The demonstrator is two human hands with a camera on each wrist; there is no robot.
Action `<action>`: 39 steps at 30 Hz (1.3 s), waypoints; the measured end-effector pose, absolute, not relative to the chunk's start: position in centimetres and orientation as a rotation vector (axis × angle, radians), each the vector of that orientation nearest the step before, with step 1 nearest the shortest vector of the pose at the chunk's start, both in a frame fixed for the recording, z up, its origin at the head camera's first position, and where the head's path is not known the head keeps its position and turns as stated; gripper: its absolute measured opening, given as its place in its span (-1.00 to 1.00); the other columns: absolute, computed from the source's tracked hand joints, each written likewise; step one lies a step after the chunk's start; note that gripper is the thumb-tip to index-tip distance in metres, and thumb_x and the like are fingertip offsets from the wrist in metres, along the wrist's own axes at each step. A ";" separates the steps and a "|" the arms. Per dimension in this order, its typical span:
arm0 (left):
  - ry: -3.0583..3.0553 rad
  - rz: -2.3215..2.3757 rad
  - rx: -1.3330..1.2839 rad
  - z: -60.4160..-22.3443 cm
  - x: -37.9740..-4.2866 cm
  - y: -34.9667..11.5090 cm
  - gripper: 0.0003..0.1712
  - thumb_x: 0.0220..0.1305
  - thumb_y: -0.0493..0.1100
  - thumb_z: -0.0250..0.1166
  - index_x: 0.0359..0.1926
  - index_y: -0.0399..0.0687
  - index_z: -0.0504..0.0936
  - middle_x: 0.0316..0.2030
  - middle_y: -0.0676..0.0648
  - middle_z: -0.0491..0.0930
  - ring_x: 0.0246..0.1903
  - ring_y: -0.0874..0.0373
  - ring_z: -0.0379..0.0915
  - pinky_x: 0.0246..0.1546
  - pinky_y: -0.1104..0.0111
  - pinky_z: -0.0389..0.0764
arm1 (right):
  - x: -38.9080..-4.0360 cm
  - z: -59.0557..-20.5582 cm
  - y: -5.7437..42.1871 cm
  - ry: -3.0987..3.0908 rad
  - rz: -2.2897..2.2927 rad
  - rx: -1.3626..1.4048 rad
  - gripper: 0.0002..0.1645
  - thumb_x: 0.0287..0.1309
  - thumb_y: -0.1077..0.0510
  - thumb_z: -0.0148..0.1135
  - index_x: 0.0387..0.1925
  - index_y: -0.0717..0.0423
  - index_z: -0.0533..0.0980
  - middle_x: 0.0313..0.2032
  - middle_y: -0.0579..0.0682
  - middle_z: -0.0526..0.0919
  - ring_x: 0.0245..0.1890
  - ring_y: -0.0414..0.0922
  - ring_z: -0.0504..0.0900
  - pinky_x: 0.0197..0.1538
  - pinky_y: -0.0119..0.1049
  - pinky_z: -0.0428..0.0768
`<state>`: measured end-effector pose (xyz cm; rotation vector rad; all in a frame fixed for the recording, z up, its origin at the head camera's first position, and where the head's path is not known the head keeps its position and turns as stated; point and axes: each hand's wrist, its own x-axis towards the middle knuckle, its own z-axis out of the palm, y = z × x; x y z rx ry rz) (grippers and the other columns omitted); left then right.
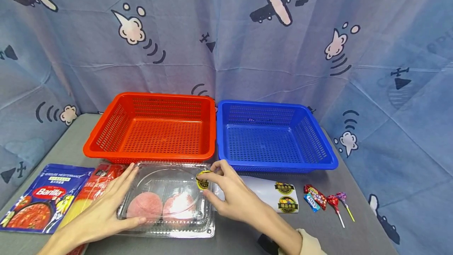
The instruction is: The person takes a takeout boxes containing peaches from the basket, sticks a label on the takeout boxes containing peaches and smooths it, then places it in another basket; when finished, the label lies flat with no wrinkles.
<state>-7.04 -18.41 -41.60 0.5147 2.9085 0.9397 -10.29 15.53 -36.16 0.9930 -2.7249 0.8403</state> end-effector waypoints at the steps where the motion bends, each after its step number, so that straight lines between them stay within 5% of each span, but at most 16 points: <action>1: 2.909 0.942 0.519 -41.6 -7.0 -18.4 0.40 0.04 0.49 0.41 0.67 0.22 -0.22 0.67 -0.09 -0.19 0.51 -0.40 0.00 0.19 -0.46 0.36 | -10.3 -36.0 15.2 -2.729 0.834 1.017 -0.61 0.23 0.15 0.40 0.11 -0.06 0.68 0.04 -0.07 0.50 0.06 -0.19 0.51 0.06 -0.20 0.62; 21: 2.916 0.943 0.535 -41.7 -7.0 -18.5 0.39 0.05 0.50 0.40 0.67 0.22 -0.20 0.67 -0.08 -0.17 0.51 -0.38 0.02 0.21 -0.41 0.39 | -12.1 -33.2 8.4 -2.871 0.477 1.366 -0.67 0.29 0.08 0.37 0.08 -0.05 0.71 0.00 -0.01 0.55 -0.11 -0.16 0.47 -0.07 -0.40 0.51; 39: 2.920 0.943 0.553 -41.8 -7.1 -18.5 0.39 0.05 0.50 0.40 0.67 0.22 -0.22 0.67 -0.05 -0.18 0.52 -0.34 0.02 0.22 -0.38 0.40 | -12.0 -33.0 5.3 -2.958 0.340 1.355 -0.63 0.26 0.08 0.37 0.11 -0.09 0.70 -0.03 -0.06 0.61 -0.19 -0.24 0.47 -0.16 -0.53 0.48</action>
